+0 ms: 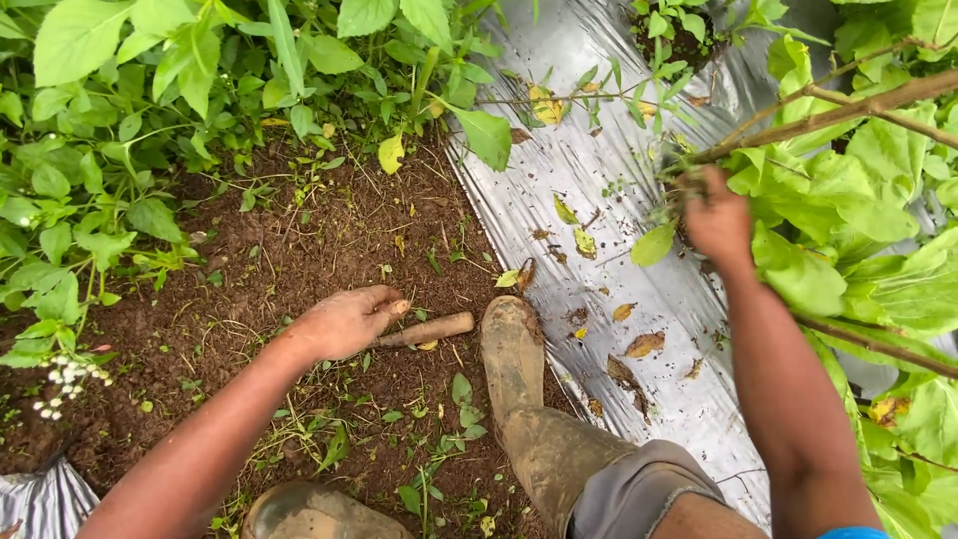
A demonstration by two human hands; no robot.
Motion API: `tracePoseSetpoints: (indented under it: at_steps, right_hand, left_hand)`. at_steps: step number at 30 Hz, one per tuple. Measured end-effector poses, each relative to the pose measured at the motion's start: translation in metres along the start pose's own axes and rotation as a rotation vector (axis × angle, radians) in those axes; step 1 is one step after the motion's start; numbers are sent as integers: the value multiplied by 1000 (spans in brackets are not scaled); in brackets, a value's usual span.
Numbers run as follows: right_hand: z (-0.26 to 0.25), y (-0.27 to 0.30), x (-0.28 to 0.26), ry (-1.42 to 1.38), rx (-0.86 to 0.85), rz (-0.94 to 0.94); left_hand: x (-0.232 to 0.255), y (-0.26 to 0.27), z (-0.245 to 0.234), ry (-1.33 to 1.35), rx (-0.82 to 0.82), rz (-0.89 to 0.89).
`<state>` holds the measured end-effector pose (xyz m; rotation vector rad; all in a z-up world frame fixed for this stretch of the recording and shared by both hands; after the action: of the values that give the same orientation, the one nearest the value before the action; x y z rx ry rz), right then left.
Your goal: Weeding a garden bed by cutting weeds with a sickle and pulling them out by hand
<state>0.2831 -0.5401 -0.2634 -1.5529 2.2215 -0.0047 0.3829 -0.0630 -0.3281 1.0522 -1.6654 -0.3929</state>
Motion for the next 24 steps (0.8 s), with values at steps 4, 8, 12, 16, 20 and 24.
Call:
tracePoseSetpoints:
  at_steps: [4, 8, 12, 16, 20, 24]
  right_hand:
    - [-38, -1, -28, 102, -47, -175]
    - [50, 39, 85, -18, -41, -161]
    - [59, 73, 113, -142, 218, -405]
    - [65, 105, 110, -255, 68, -354]
    - [65, 115, 141, -86, 84, -249]
    - [60, 107, 135, -110, 141, -259]
  left_hand:
    - [-11, -6, 7, -14, -15, 2]
    - [-2, 1, 5, -21, -9, -12]
    - [2, 14, 2, -28, -14, -15]
    - [-26, -5, 15, -47, -18, -22]
    - [-24, -1, 15, -42, -40, -35]
    - [-16, 1, 13, -62, -40, -23]
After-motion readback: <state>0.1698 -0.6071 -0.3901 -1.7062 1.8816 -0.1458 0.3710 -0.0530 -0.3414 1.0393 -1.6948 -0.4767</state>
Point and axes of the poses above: each hand's wrist, its own y-axis away from the middle knuckle, its own z-axis out of the palm, x = y × z, the point moved 7 cm from there along -y, towards the middle knuckle, and after that the axes turned 11 degrees about x, right-handed, at the moved point
